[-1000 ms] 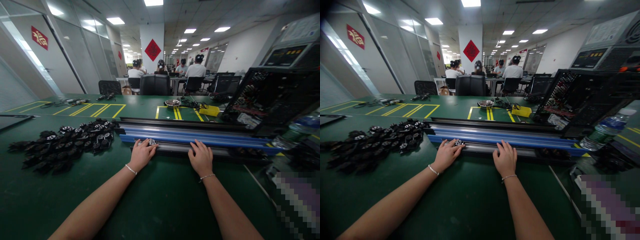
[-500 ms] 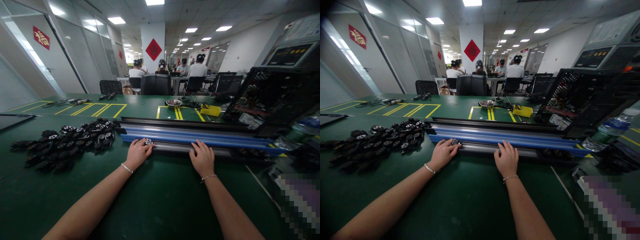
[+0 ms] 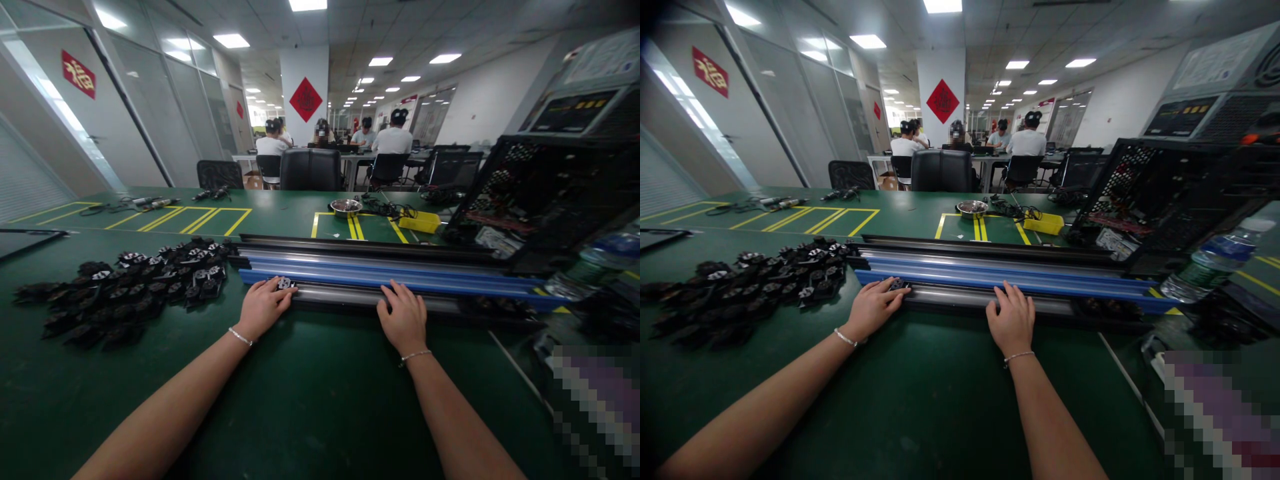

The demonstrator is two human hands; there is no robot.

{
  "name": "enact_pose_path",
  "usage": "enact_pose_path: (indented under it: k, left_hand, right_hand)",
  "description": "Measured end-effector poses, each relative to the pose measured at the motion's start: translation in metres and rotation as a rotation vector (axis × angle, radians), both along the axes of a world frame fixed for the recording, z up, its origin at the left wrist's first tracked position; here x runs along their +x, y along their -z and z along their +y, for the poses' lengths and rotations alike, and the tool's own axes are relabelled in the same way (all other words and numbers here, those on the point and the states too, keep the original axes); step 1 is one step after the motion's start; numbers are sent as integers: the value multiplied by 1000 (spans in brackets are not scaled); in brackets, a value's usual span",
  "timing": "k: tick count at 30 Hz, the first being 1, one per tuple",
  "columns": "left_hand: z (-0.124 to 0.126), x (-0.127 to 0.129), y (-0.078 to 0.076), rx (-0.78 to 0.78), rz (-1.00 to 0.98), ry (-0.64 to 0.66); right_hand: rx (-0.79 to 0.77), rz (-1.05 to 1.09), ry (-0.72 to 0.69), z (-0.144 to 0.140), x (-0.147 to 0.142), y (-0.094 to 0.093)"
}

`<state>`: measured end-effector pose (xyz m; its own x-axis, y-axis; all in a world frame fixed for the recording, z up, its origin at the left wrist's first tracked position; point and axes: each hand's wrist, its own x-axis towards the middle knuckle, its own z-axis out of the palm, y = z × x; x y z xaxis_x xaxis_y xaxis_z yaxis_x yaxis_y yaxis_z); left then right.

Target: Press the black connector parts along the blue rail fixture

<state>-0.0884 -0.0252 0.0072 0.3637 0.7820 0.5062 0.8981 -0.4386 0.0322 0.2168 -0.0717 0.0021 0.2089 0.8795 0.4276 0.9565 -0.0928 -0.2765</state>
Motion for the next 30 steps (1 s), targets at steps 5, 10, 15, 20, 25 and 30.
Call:
enact_pose_path:
  k: [5,10,15,20,25,30]
  left_hand:
    - [1,-10,1,14,32,-20]
    - [2,-15,0,30,57,-36]
    - [3,-17,0,33,34,-16]
    - [3,-20,1,35,23,0]
    - [3,-20,1,17,-7,5]
    - [4,-22,1,25,8,14]
  right_hand:
    - [3,-3,-6,0,0,1]
    - [15,-9,-1,2,2,5]
    - [2,-12,-4,2,3,4]
    - [5,-9,-7,1,2,3]
    - [19,-4,-11,1,2,4]
    - [3,4,-4,1,1,3]
